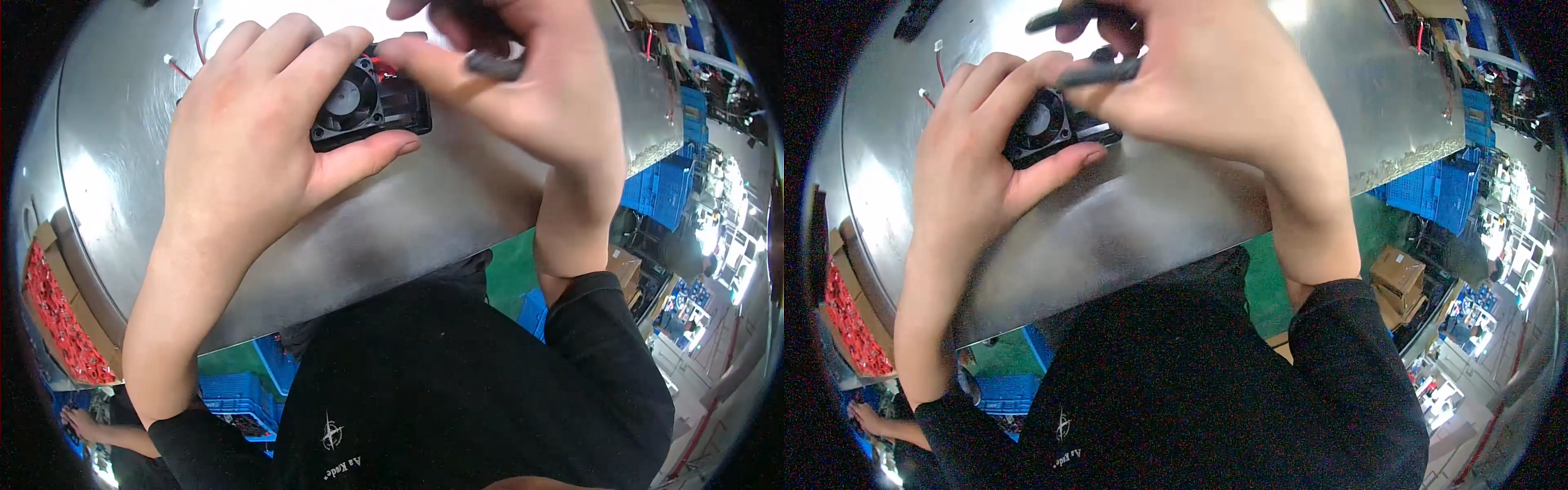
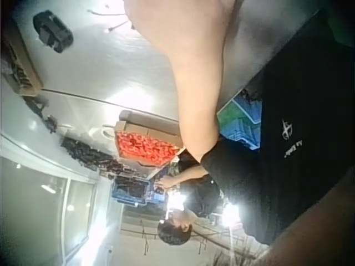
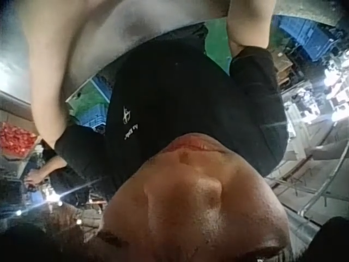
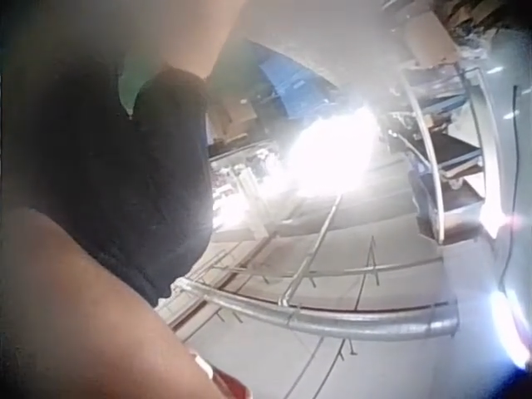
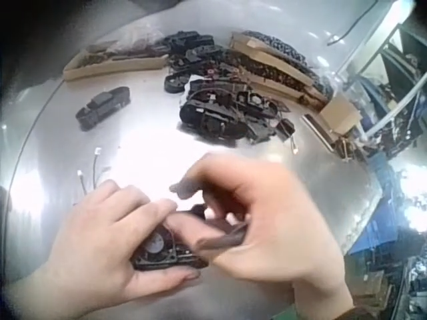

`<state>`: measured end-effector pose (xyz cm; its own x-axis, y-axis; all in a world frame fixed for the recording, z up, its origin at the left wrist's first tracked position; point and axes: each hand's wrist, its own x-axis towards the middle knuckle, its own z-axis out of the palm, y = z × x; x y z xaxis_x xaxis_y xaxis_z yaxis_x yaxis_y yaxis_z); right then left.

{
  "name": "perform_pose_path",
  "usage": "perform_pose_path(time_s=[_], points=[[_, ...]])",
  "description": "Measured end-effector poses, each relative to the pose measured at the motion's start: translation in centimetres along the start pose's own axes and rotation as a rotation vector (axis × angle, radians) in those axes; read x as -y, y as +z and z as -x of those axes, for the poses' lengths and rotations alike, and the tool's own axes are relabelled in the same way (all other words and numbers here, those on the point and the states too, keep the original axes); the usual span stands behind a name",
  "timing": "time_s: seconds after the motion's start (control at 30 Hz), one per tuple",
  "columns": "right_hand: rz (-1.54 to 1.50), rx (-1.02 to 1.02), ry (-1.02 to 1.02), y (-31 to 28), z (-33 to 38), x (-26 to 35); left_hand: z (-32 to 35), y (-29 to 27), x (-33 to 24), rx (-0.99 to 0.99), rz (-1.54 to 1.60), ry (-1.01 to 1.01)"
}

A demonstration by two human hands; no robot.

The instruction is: The recorder is assembling small electronic cooling fan units by inserting components and routing wires using pliers.

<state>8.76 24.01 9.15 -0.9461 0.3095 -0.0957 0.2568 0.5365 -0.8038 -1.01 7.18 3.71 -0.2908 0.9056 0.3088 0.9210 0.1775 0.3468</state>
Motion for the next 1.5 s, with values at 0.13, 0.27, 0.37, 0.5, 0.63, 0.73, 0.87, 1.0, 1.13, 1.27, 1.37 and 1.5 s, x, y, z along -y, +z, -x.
perform_pose_path(time_s=[0.13,0.27,0.37,0.5,0.63,0.73,0.87,1.0,1.13,1.27,1.37,1.5], points=[[0.165,0.051,-0.172,1.4,-0.8,-1.9,0.6,-0.3,0.4,0.064,-0.028,-0.033],[0.328,0.094,-0.215,1.2,-0.4,-1.9,0.3,-0.7,0.3,0.112,0.015,-0.083],[0.436,-0.03,-0.559,1.6,-0.4,-2.7,0.6,-0.5,0.8,0.037,-0.003,0.019],[0.612,-0.176,-0.829,1.8,-0.1,-2.4,1.1,0.3,1.6,0.066,0.009,-0.045],[0.335,0.055,-0.235,0.7,-0.2,-1.7,1.5,0.9,2.3,0.001,0.003,-0.002],[0.309,0.07,-0.199,0.7,-0.2,-2.2,1.6,0.8,2.4,-0.014,-0.015,0.02],[0.417,-0.015,-0.454,0.9,-0.1,-2.4,1.7,0.7,2.6,0.02,-0.011,0.003],[-0.012,-0.047,0.105,-2.1,1.0,-0.8,1.6,0.6,2.2,0.006,-0.018,0.013],[0.491,0.352,0.104,-2.7,-1.0,-3.6,1.9,0.5,2.5,0.018,-0.014,0.001],[0.413,0.163,0.165,-3.0,0.4,-4.6,2.2,0.6,2.7,0.021,-0.019,-0.002],[0.532,-0.155,0.12,-4.4,1.1,-8.5,1.9,0.5,2.4,0.003,-0.027,0.02],[1.182,-0.489,-0.669,-4.0,2.4,-9.3,1.9,0.6,2.5,-0.005,-0.023,0.013]])
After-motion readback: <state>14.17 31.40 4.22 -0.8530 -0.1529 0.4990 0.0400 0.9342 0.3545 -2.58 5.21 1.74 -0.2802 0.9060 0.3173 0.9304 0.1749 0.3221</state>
